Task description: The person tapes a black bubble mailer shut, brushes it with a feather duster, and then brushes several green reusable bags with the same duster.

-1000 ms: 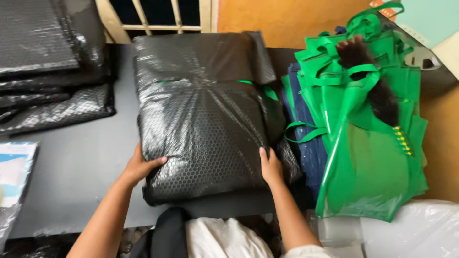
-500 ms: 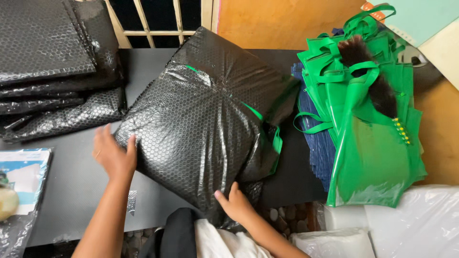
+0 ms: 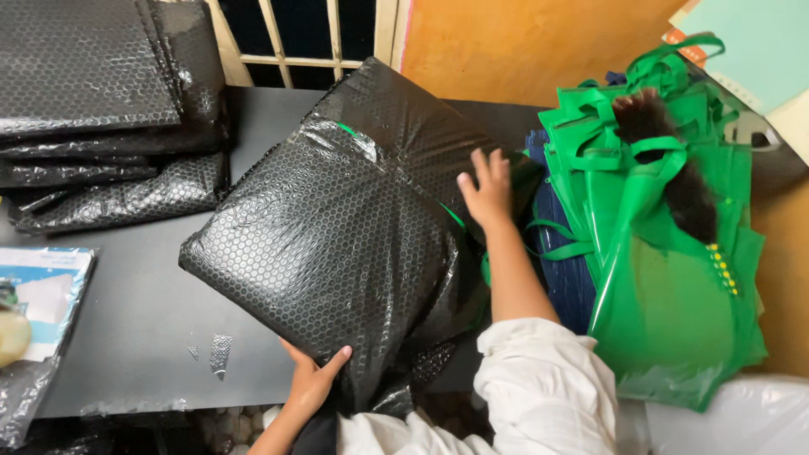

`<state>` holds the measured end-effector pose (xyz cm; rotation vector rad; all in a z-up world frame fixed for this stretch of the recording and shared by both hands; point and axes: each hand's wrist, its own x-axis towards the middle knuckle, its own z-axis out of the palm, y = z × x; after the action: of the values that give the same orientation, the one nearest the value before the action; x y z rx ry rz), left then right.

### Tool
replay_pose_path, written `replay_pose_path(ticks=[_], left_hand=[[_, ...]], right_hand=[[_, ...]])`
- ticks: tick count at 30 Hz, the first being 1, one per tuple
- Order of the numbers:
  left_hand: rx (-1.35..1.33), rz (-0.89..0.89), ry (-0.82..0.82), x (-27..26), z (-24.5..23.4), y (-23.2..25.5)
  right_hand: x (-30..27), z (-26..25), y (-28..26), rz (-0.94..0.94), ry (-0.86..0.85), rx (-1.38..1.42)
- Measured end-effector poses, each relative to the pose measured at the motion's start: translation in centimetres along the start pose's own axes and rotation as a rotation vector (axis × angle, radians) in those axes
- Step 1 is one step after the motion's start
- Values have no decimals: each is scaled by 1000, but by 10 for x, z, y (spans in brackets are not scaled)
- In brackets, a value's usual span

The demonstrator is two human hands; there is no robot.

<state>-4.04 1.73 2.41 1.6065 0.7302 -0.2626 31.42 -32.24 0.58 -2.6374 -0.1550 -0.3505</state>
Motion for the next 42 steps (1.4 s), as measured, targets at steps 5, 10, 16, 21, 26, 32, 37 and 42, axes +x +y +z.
replay_pose_path(ticks=[5,10,16,21,26,32,37,42], left_hand=[[-36,80,87,16,4,-19],[-23,18,122,13,-1,-7],[4,101,276,26,-37,26],[217,-22,301,39,-72,45],[229,37,248,35,-91,97],[368,126,219,103,-114,98],[523,353,292,103,-96,92],[595,1283,220,69,-6,38]], right_hand=[[-30,-1,-41,210,-241,26],[-62,-28,-57,292,-341,30],[-111,-35,-68,232,-316,-66],[-161,-62,-105,195,-348,-345],[-203,-81,-129,216,-439,-416],[-242,-81,-142,238,-583,-467],[-241,-105,-141,218,-637,-423],[-265,-73,-134,243,-512,67]])
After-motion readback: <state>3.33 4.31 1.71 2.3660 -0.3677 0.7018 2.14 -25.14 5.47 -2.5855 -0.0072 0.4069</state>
